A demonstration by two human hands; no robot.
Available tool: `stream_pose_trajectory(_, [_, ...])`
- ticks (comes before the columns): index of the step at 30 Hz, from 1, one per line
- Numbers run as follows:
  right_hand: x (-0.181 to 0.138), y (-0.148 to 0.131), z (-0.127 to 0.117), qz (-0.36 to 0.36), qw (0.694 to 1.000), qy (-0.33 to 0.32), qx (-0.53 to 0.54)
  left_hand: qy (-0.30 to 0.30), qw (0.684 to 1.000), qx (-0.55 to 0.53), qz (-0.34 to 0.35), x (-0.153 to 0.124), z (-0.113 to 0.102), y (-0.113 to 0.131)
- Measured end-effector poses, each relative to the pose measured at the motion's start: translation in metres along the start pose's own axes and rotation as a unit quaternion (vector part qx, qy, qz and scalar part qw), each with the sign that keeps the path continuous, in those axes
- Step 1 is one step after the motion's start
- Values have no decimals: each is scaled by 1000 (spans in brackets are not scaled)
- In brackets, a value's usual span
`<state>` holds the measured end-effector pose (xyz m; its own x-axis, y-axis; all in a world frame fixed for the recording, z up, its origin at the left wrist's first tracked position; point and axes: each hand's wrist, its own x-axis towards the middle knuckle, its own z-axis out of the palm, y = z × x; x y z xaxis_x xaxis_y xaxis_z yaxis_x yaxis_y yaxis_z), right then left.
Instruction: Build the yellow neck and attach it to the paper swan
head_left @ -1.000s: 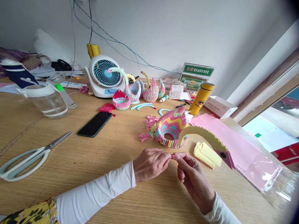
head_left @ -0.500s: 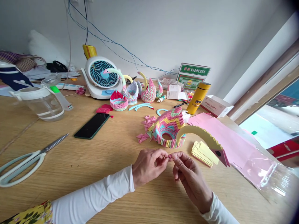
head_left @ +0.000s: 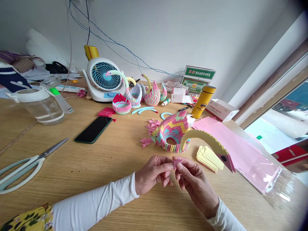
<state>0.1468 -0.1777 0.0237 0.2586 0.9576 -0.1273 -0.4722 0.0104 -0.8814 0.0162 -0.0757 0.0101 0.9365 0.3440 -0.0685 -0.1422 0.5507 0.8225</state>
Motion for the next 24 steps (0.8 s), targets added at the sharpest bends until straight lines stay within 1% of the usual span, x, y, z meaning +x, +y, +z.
stream_pose_trajectory(5, [-1, 1, -2, -15, 1000, -3, -25, -6, 999, -36, -13, 1, 0, 0])
stream_pose_trajectory(10, [-2, 1, -6, -59, 995, -3, -83, -5, 999, -21, -25, 0, 2, 2])
stream_pose_trajectory(14, [-3, 2, -9, -73, 990, 1, -119, -3, 999, -16, -31, 0, 2, 1])
stream_pose_trajectory(19, [-4, 0, -11, -87, 985, 1, -148, -1, 999, -38, -37, 1, 2, -1])
stream_pose_trajectory(24, [-4, -2, -11, -99, 981, 3, -164, -26, 998, -40, -47, 0, 3, 1])
